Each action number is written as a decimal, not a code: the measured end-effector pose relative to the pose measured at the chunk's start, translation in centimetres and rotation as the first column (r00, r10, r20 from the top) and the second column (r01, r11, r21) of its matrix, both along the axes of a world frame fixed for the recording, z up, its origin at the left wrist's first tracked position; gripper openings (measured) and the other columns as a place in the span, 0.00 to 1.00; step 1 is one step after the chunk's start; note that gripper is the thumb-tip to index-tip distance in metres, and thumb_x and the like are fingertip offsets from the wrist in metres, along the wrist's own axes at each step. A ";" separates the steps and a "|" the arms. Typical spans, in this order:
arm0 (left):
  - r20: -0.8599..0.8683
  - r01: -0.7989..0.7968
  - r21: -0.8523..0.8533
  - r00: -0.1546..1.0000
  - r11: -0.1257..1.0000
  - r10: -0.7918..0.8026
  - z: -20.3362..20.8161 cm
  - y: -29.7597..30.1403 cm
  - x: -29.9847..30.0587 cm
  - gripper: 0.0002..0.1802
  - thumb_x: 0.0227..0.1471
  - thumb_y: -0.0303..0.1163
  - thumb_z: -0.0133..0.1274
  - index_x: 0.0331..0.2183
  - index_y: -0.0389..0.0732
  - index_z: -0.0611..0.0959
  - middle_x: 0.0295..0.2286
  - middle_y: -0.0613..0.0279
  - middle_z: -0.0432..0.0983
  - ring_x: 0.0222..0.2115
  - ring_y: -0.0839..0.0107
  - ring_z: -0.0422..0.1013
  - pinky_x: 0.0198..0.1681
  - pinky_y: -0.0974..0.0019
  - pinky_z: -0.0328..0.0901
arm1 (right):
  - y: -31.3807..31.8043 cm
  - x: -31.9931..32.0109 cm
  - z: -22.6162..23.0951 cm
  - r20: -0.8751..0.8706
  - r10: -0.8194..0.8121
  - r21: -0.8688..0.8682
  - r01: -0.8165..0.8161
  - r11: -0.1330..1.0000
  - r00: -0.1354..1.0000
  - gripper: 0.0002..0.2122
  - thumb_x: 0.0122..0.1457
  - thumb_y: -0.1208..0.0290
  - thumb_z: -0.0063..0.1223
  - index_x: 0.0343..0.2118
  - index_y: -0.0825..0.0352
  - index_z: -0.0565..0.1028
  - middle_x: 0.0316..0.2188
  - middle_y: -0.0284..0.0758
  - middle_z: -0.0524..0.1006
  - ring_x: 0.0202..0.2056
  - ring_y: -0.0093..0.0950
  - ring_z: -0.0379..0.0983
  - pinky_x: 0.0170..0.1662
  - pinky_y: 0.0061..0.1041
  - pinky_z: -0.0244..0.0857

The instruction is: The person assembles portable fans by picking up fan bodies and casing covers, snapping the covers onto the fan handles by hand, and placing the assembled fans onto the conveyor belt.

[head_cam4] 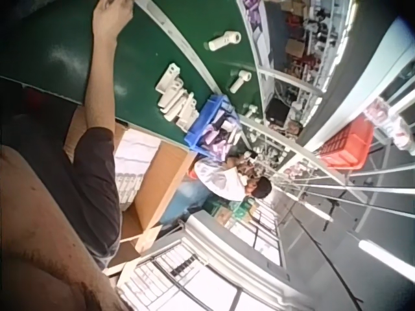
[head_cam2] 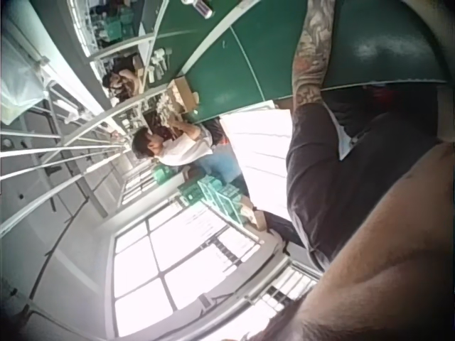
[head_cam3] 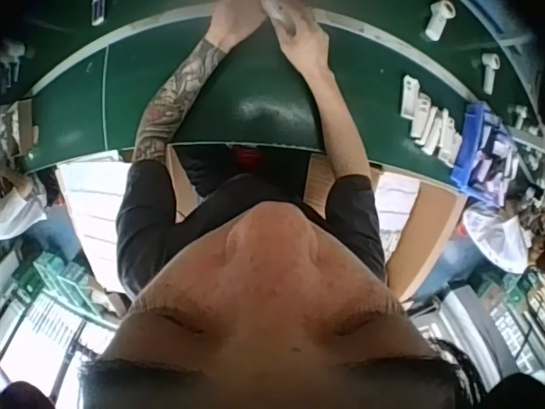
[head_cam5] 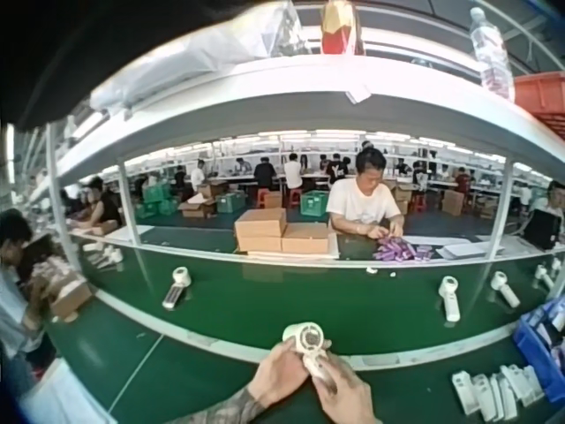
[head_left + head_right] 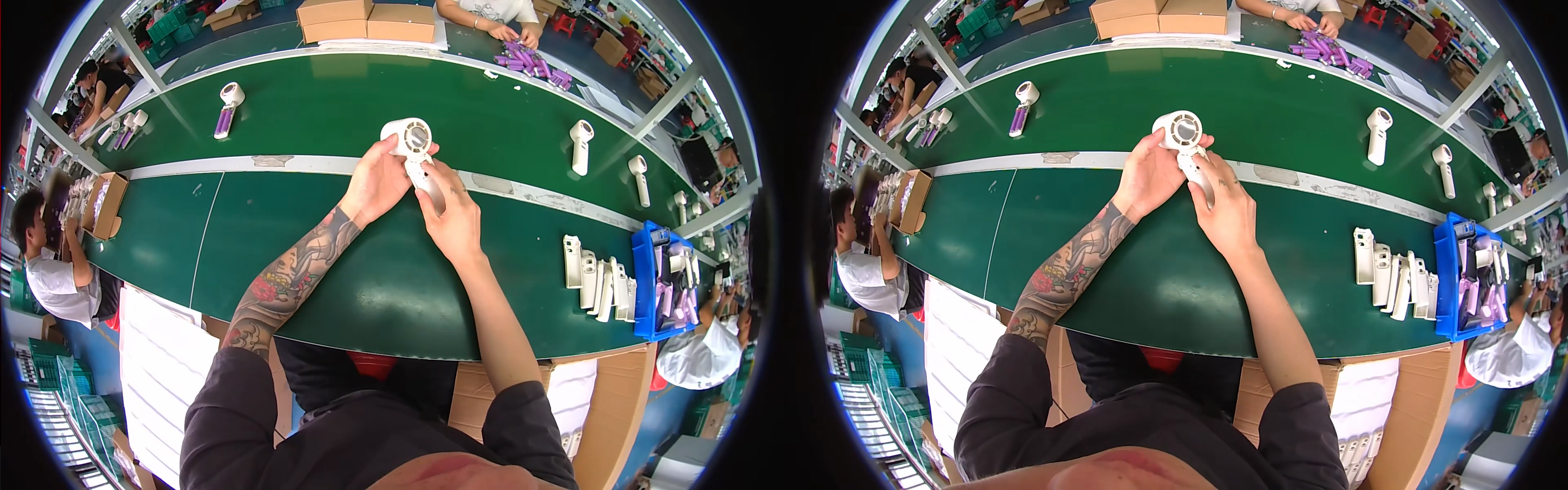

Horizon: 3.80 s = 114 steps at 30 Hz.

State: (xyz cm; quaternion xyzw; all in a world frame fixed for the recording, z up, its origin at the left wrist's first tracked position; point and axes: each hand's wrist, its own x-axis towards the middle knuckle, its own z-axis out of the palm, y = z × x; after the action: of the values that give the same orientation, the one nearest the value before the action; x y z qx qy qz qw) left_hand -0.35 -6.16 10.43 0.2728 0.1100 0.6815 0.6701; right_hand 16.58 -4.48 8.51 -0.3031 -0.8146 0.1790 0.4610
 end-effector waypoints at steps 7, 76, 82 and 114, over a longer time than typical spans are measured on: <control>-0.378 -0.184 0.069 0.905 0.981 0.196 -1.0 -0.2 -0.6 0.26 0.58 0.23 0.51 0.58 0.36 0.69 0.51 0.48 0.75 0.48 0.64 0.73 0.57 0.59 0.64 | 0.8 0.4 -0.6 -0.009 0.185 -0.166 -0.184 0.969 0.983 0.27 0.56 0.76 0.59 0.61 0.58 0.69 0.55 0.41 0.76 0.46 0.40 0.79 0.46 0.34 0.73; -0.709 -0.719 0.693 -0.694 -0.064 0.120 -8.0 2.4 -20.9 0.35 0.44 0.35 0.59 0.55 0.44 0.71 0.49 0.42 0.66 0.47 0.42 0.64 0.51 0.43 0.62 | 0.7 -1.7 -0.7 0.061 0.063 -0.319 -0.041 0.947 0.996 0.30 0.56 0.73 0.61 0.63 0.58 0.66 0.48 0.44 0.80 0.44 0.43 0.80 0.47 0.36 0.73; -0.775 -0.790 0.611 -0.611 0.058 -0.161 -6.3 2.3 -25.7 0.36 0.46 0.43 0.61 0.55 0.41 0.71 0.46 0.44 0.69 0.45 0.47 0.68 0.50 0.48 0.64 | 0.6 -0.6 -1.0 0.153 -0.002 -0.179 0.029 0.983 0.988 0.27 0.58 0.73 0.59 0.61 0.60 0.66 0.47 0.41 0.81 0.38 0.42 0.81 0.40 0.36 0.75; -0.271 -0.109 -0.156 0.960 0.982 0.064 -2.2 0.1 -0.1 0.24 0.71 0.42 0.38 0.61 0.41 0.66 0.52 0.54 0.72 0.50 0.66 0.70 0.55 0.60 0.64 | 1.5 -1.5 -0.5 -0.184 -0.035 -0.304 -0.023 0.952 0.982 0.19 0.59 0.73 0.59 0.55 0.62 0.73 0.48 0.38 0.78 0.41 0.33 0.77 0.45 0.29 0.72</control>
State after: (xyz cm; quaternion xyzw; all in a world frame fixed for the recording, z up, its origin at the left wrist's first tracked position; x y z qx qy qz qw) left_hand -0.49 -6.04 8.23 0.2981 0.2681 0.6559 0.6396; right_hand 15.08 -3.02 7.99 -0.3550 -0.7294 0.3286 0.4837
